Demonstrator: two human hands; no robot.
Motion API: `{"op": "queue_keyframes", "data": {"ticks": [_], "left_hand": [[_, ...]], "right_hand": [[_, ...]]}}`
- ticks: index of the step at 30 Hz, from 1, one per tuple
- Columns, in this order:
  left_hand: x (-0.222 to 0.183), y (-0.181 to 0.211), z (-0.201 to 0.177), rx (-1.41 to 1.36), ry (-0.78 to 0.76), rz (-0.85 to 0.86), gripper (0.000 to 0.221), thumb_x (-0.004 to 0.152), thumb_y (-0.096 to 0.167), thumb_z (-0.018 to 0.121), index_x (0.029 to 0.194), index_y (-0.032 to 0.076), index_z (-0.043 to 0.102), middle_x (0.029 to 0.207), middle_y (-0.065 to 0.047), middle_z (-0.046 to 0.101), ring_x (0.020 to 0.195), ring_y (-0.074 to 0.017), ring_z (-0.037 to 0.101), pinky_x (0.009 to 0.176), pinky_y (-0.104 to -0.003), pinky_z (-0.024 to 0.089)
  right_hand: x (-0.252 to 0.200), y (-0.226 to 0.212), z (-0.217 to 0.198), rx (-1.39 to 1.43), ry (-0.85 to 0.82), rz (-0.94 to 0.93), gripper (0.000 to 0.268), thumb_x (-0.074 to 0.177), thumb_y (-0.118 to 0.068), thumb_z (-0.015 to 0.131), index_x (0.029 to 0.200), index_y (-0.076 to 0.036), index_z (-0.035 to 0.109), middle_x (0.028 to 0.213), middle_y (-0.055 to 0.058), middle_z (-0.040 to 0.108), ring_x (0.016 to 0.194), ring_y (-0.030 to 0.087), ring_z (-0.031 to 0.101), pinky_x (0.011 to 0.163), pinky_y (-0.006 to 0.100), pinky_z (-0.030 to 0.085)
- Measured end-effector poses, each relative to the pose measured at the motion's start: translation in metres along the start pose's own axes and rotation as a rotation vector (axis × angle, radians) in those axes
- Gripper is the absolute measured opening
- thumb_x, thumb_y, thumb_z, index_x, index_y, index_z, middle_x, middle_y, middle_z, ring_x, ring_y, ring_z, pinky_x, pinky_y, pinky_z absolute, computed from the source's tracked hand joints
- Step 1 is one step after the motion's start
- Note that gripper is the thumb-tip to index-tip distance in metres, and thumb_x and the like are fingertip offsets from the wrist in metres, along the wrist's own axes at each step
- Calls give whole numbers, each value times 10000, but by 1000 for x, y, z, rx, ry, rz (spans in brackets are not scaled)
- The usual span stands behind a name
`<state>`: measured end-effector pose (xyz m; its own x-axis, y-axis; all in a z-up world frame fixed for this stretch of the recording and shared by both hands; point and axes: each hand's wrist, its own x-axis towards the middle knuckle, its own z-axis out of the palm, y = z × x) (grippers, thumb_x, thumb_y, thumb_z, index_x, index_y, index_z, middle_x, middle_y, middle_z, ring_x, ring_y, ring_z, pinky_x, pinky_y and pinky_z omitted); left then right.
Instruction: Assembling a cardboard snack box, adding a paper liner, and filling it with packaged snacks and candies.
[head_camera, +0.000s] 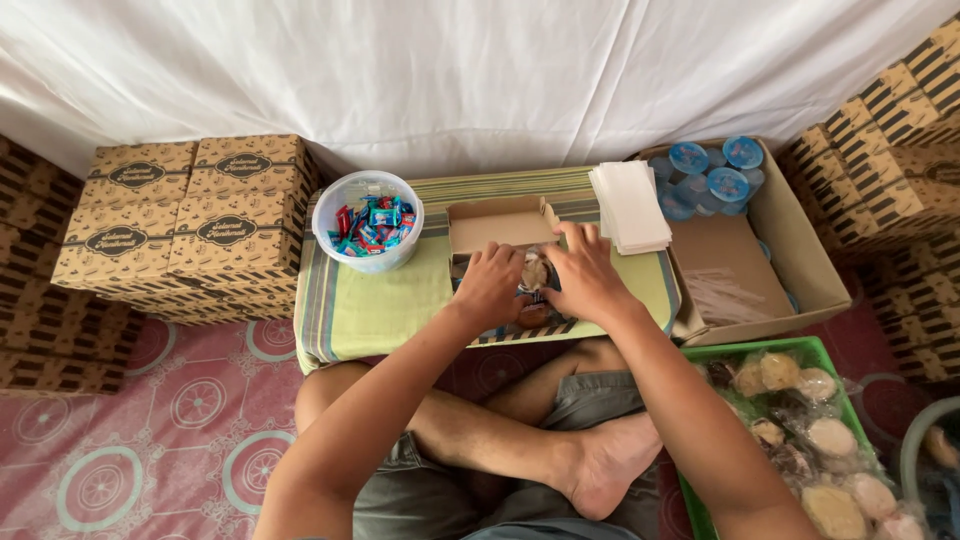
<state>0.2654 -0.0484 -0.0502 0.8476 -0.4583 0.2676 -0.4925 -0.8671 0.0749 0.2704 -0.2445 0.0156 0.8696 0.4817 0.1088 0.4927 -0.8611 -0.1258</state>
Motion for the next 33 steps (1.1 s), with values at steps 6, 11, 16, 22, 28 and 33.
{"op": "queue_keyframes", "data": {"ticks": [6, 11, 16, 22, 28, 33], "left_hand": [[4, 1, 2, -66, -29, -43, 609, 747, 296, 781, 1253, 51, 545, 1144, -100, 514, 1114, -307, 500, 892, -412, 460], [1, 9, -23, -46, -27, -6, 516, 747, 225, 765, 1195, 82, 552, 1142, -97, 491, 1117, -296, 469, 899, -398, 437], [4, 5, -22, -42, -101, 3, 415, 716, 194, 671, 1089, 89, 523, 1020, -112, 526, 1068, -305, 487, 884, -405, 433], [17, 1, -21, -35, -206, -46, 463, 688, 272, 670, 1084, 119, 486, 961, -94, 627, 1039, -322, 549, 840, -455, 442], [16, 15, -51, 95, -235, 14, 660, 654, 448, 751, 1142, 52, 547, 942, -147, 646, 1033, -314, 568, 864, -439, 473], [18, 14, -43, 109, -218, 26, 553, 717, 257, 714, 1178, -6, 560, 940, -150, 670, 998, -339, 613, 843, -447, 504]], "right_hand": [[0, -3, -7, 3, 5, -13, 656, 708, -348, 885, 1262, -97, 640, 1354, 106, 399, 1280, 367, 337, 977, 563, 406], [-1, -2, -8, -22, 4, -27, 608, 662, -337, 906, 1161, -93, 659, 1372, 105, 407, 1295, 367, 340, 974, 572, 407], [5, -4, -9, 43, -32, 8, 684, 649, -317, 897, 1236, -83, 635, 1394, 125, 367, 1318, 391, 289, 993, 587, 392], [17, 2, -4, 24, -131, 55, 704, 616, -342, 887, 1248, -112, 679, 1445, 116, 335, 1343, 385, 258, 1030, 583, 373], [20, -4, -9, 58, -129, 35, 544, 683, -253, 861, 1160, -39, 710, 1462, 165, 304, 1367, 428, 186, 1079, 613, 290], [23, 3, 2, 32, -97, 20, 552, 727, -253, 868, 1200, -28, 694, 1451, 173, 304, 1361, 436, 176, 1075, 624, 284]]}}
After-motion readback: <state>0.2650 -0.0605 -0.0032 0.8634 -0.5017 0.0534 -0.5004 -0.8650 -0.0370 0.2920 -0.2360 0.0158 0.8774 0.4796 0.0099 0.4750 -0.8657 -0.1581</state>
